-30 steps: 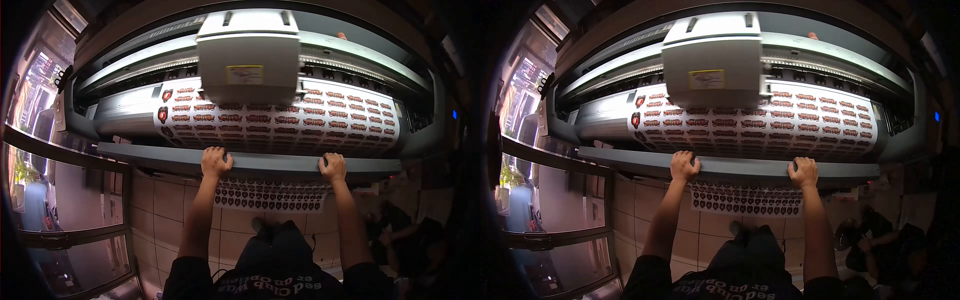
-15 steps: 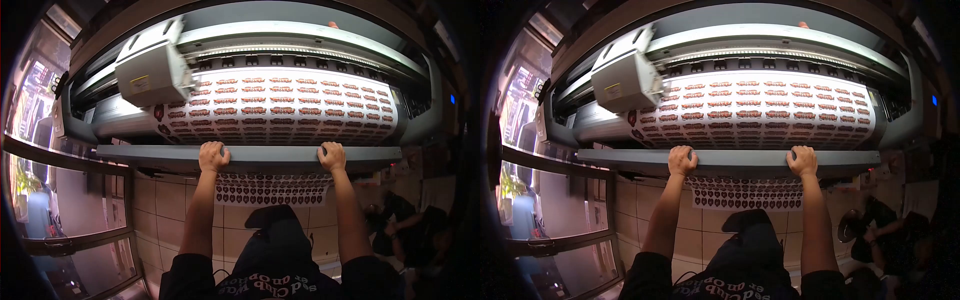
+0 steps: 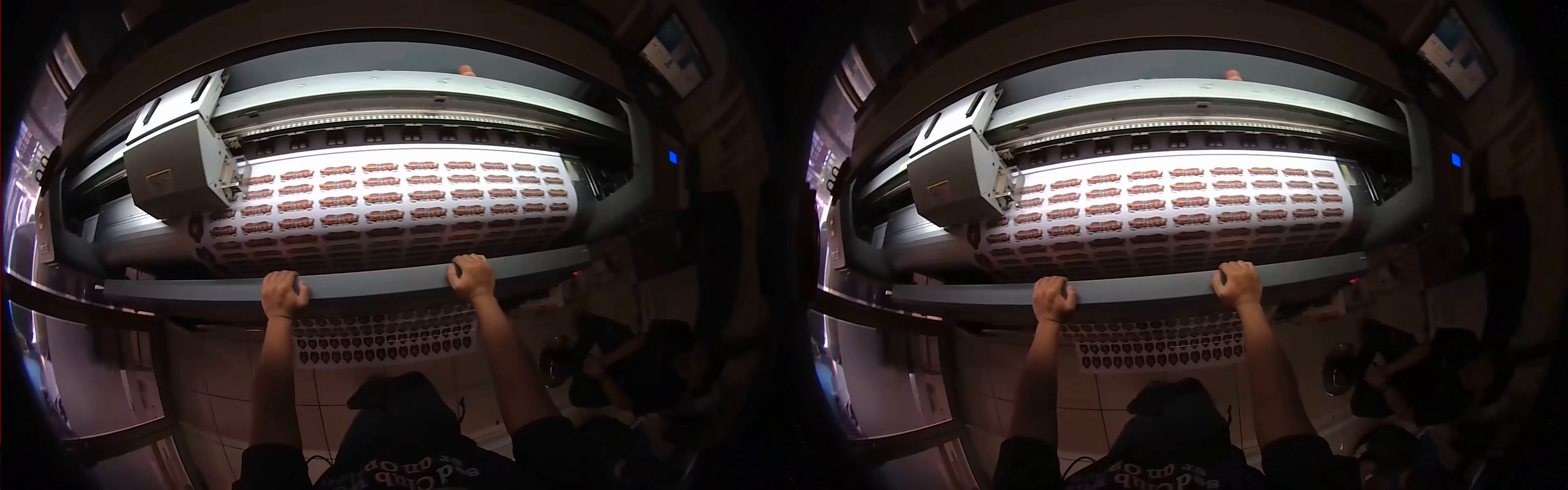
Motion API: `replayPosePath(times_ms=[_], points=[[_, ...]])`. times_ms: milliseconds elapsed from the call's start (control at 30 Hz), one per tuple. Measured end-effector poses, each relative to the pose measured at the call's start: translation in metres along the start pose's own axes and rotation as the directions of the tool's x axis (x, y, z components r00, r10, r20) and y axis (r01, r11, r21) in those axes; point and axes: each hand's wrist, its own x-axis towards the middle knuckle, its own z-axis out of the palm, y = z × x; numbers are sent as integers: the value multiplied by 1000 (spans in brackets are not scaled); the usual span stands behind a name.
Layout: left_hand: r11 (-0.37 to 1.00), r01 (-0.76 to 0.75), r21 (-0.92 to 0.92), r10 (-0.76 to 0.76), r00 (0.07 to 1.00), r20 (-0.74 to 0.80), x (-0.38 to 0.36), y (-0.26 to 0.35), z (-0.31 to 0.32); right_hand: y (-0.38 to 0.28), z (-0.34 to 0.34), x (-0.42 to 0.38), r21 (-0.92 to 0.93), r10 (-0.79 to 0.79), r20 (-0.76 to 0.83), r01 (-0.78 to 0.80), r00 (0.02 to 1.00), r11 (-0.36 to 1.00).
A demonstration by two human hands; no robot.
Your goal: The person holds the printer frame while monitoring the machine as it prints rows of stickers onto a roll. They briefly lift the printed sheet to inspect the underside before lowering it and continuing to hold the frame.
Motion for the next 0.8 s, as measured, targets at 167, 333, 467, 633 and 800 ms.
replayPosePath(times_ms=[167,333,467,633,800], points=[[999,25,32,-25,1000,-11,-1,-4,-1,-4,-1,0,-2,-14,-31,14,999,1000],[999,45,18,-44,999,-23,0,-2,-2,-3,-1,2,-3,-15,-16,15,1000,1000],[998,38,42,-38,999,4,0,-1,-1,-1,0,1,-15,-13,0,13,1000,1000],[998,-5,61,8,998,-58,0,0,-3,2,1,1,-27,6,34,-5,999,1000],[1000,4,28,-2,998,-59,2,3,-6,-3,-1,1,-26,41,57,-39,998,999]])
